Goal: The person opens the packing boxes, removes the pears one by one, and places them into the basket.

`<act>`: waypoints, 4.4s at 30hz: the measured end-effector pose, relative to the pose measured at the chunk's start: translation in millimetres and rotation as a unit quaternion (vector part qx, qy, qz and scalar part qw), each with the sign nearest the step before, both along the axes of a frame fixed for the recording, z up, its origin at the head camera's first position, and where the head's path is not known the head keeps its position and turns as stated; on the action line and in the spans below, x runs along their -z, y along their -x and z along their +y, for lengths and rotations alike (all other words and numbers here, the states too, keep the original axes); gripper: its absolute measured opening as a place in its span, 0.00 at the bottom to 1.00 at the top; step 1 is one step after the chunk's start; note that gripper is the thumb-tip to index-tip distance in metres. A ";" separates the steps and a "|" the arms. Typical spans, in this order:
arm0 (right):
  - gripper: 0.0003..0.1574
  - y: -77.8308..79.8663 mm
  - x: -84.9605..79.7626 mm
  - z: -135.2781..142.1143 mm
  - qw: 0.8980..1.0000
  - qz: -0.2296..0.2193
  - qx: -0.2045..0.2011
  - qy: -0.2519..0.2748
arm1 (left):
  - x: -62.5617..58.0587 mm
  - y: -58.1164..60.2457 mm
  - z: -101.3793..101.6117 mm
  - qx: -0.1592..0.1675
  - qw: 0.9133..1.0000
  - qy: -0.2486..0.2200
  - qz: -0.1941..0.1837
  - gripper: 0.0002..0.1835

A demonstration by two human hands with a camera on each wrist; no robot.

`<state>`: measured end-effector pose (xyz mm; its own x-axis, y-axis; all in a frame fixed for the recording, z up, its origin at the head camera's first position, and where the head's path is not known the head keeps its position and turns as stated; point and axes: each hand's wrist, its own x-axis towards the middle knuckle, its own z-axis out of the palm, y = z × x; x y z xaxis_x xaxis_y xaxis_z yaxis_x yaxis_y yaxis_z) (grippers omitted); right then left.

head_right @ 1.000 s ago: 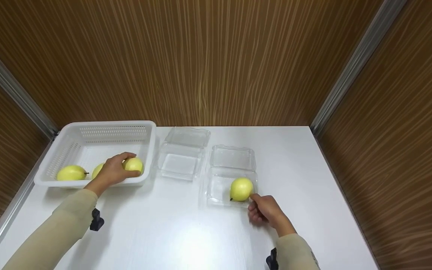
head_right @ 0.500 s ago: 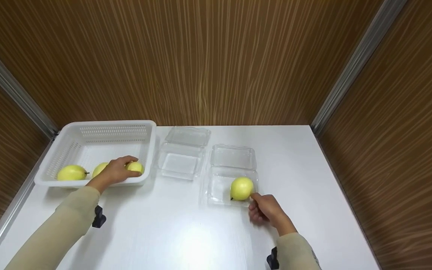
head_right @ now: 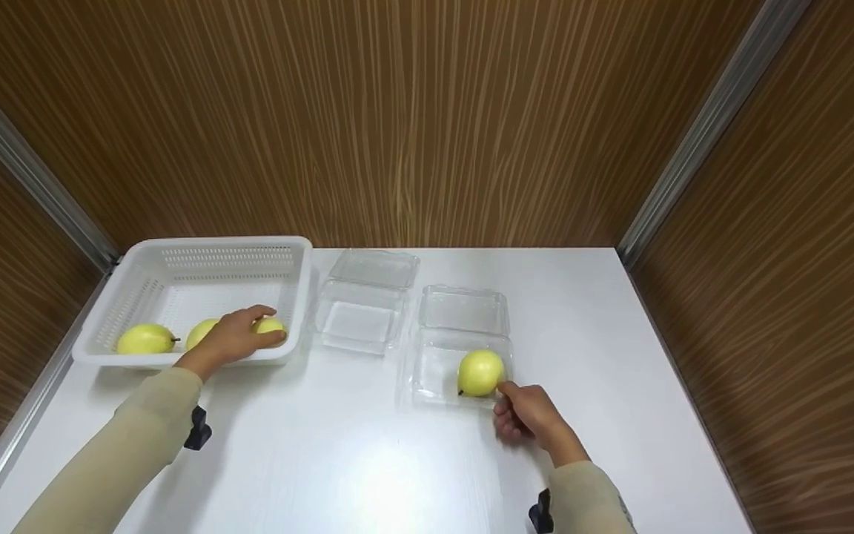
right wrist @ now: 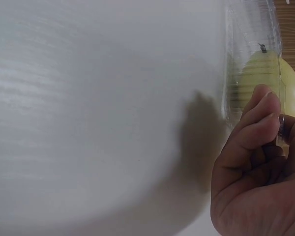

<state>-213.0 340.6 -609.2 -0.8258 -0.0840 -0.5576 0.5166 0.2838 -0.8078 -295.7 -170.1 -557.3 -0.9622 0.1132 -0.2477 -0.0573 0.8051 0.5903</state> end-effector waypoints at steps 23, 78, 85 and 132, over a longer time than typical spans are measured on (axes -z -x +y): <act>0.29 -0.6 0.9 0.4 1.000 0.001 0.002 0.020 | 16.9 -26.4 72.4 0.103 0.872 -0.017 0.478 0.20; 0.30 -4.0 3.5 -0.8 1.000 0.008 -0.001 0.025 | 34.9 -43.7 310.9 0.215 0.968 -0.092 0.090 0.44; 0.30 -4.9 2.7 0.3 0.999 0.007 0.005 0.035 | 33.4 -43.1 312.2 0.220 0.967 -0.080 0.099 0.42; 0.30 -5.8 4.8 6.1 1.000 0.011 -0.006 0.020 | -38.1 -7.0 195.8 0.156 0.951 -0.075 0.256 0.37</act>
<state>-207.2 346.7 -614.0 -0.8366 -0.1154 -0.5355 0.4955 0.2575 -0.8295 -288.7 25.7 -519.2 -0.8661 0.4101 0.2857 0.4965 0.6408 0.5855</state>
